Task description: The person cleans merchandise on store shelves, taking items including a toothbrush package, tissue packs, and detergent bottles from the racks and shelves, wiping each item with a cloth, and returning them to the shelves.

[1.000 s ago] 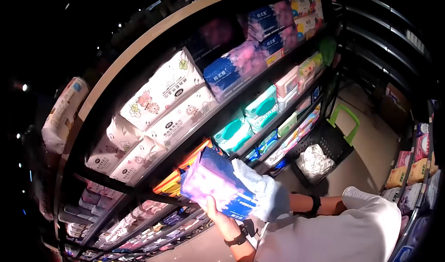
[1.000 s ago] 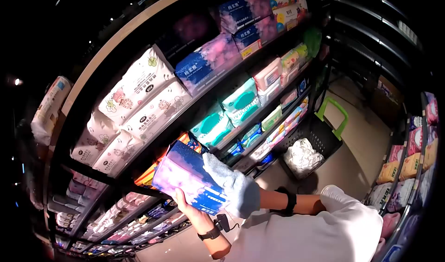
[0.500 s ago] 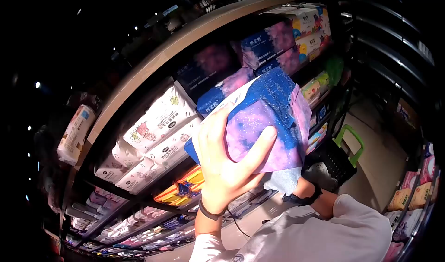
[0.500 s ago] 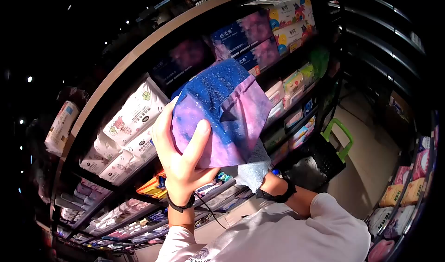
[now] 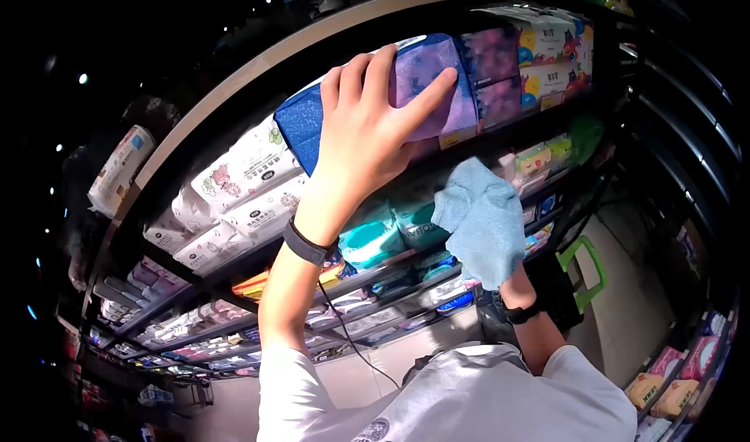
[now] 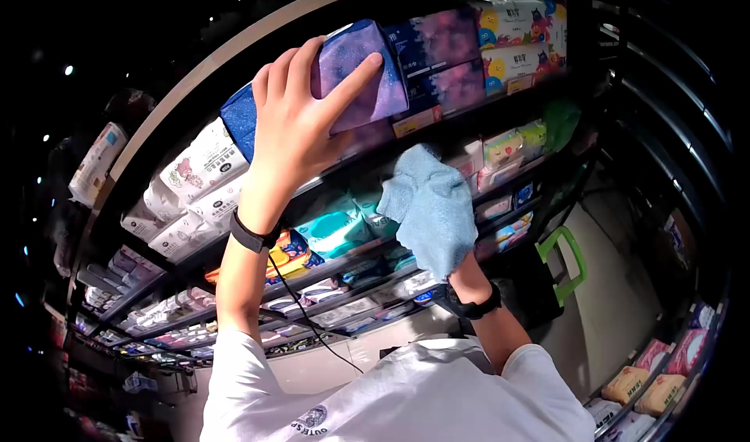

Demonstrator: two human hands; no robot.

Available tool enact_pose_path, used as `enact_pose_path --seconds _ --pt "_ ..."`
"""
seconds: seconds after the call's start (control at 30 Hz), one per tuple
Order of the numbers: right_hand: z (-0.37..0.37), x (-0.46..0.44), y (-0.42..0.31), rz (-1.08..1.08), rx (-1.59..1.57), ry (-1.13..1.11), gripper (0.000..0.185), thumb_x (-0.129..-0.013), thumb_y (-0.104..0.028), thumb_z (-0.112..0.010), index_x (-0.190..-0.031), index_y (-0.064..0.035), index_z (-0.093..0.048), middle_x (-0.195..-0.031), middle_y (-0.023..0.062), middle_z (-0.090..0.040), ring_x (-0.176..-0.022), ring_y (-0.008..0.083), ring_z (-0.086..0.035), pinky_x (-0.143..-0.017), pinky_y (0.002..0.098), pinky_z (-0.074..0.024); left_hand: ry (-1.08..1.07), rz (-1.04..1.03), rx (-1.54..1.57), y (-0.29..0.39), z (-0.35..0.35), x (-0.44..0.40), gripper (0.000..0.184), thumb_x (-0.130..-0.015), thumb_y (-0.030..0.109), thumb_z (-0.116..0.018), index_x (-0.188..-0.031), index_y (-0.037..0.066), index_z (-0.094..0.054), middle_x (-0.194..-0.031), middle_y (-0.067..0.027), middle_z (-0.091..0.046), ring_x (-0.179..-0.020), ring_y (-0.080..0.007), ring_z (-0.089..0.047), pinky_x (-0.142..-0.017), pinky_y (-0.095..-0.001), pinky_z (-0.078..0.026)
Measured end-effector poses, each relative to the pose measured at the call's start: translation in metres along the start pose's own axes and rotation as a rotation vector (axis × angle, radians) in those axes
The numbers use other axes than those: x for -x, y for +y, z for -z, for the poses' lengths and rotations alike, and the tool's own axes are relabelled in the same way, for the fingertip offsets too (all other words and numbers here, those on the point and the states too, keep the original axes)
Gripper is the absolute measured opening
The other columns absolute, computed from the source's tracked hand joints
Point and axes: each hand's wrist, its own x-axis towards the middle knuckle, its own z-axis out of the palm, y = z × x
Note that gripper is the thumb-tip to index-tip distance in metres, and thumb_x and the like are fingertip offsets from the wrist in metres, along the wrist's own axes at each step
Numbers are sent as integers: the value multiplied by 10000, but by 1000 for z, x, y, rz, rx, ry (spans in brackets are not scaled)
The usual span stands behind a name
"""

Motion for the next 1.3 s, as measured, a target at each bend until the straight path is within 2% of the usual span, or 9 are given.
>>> enact_pose_path --seconds 0.1,0.13,0.23,0.3,0.37,0.63,0.9,1.03,1.3 --pt "5 8 5 -71 -95 2 356 -822 41 -607 -1174 -12 -588 -1123 79 -661 -1075 137 -623 -905 253 -494 -56 37 -42 -13 2 2 837 -581 202 -814 -1363 331 -545 -1306 -206 -492 -1155 -383 -477 -968 -494 -355" --pt "10 5 2 121 493 -86 436 -779 75 -581 -1207 -7 -564 -1182 76 -641 -1096 133 -609 -882 256 -499 -77 51 -42 -16 5 2 850 -580 190 -822 -1369 333 -540 -1313 -207 -488 -1167 -380 -473 -974 -489 -354" --pt "8 8 -12 138 628 -203 370 -771 60 -590 -1135 -5 -580 -1085 58 -647 -1023 130 -614 -855 257 -501 -129 55 -71 -23 7 2 865 -589 169 -837 -1381 335 -531 -1316 -210 -491 -1186 -376 -474 -985 -487 -354" --pt "4 9 5 -13 -4 -184 297 -774 56 -585 -1063 -11 -577 -982 39 -617 -935 125 -597 -829 251 -498 -146 59 -33 -26 11 -3 881 -592 181 -840 -1397 334 -516 -1318 -217 -497 -1188 -377 -480 -991 -483 -350" --pt "8 7 13 207 585 -245 255 -819 30 -557 -1067 -28 -542 -958 23 -582 -901 123 -570 -800 242 -494 -161 91 -28 -28 10 -4 873 -607 178 -831 -1404 329 -510 -1314 -225 -503 -1196 -381 -481 -1003 -479 -344" --pt "5 16 26 -191 190 -295 266 -883 -31 -517 -1117 19 -632 -930 81 -701 -826 133 -674 -719 269 -546 -211 158 -56 -26 12 -5 823 -645 199 -830 -1399 333 -527 -1320 -195 -510 -1199 -367 -500 -1025 -459 -323" --pt "6 30 100 396 837 -230 264 -744 -35 -623 -1008 -35 -637 -883 173 -670 -810 358 -647 -677 397 -531 -270 175 -128 -18 -7 1 836 -645 160 -794 -1404 372 -515 -1347 -221 -506 -1229 -373 -488 -1038 -467 -312" --pt "7 24 37 -61 418 -345 189 -788 -7 -592 -972 -11 -545 -904 179 -661 -819 360 -644 -674 409 -514 -223 130 -159 -38 -29 0 704 -694 203 -739 -1362 337 -561 -1255 -208 -558 -1127 -358 -538 -1002 -479 -343" --pt "23 44 48 -83 377 -201 145 -776 -26 -596 -914 -37 -551 -865 154 -635 -800 332 -631 -657 395 -499 -211 361 -368 -10 -21 37 730 -778 229 -735 -1440 336 -448 -1461 -99 -433 -1307 -312 -437 -1035 -605 -289"
